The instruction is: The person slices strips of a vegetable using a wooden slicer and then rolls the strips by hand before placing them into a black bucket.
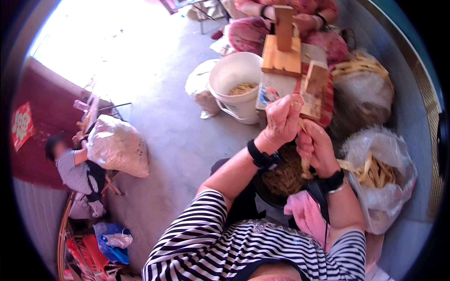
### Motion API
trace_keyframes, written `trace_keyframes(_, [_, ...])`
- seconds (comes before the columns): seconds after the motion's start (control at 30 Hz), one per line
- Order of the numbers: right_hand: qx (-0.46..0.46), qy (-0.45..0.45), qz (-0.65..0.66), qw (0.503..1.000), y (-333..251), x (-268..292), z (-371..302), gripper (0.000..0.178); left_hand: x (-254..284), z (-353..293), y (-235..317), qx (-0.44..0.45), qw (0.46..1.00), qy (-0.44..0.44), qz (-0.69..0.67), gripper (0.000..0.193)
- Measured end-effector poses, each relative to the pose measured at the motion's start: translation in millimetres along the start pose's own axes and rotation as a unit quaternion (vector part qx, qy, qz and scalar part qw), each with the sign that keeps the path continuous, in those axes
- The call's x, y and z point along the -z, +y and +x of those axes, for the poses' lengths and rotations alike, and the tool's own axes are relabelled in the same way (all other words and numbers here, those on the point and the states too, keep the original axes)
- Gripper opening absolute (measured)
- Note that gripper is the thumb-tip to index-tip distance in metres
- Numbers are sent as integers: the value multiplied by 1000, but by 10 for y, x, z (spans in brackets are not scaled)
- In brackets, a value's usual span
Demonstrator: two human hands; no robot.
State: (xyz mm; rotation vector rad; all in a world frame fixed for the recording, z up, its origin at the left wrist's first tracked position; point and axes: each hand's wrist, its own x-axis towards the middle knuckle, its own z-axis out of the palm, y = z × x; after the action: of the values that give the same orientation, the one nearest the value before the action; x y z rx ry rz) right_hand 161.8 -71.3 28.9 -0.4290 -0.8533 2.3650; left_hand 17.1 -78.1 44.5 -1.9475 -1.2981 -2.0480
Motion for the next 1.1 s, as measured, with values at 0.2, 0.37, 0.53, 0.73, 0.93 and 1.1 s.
trace_keyframes(0.2, [292,124,-401,859,116,235,68,19,-215,-191,150,56,988,-128,66,21])
trace_keyframes(0.37, [291,239,-529,761,-2,261,0,19,-341,-265,140,354,897,-174,-199,30])
trace_keyframes(0.53, [163,215,-255,928,-57,213,-31,22,-225,-181,-104,411,860,-300,-48,15])
trace_keyframes(0.73, [-73,121,16,990,-196,297,-64,26,-245,-223,51,55,982,-180,-13,3])
trace_keyframes(0.93, [-127,5,-58,990,-320,458,-79,20,-235,-205,92,132,972,-190,31,1])
trace_keyframes(1.1, [54,131,-359,923,-310,324,-82,12,-225,-212,48,292,932,-213,13,4])
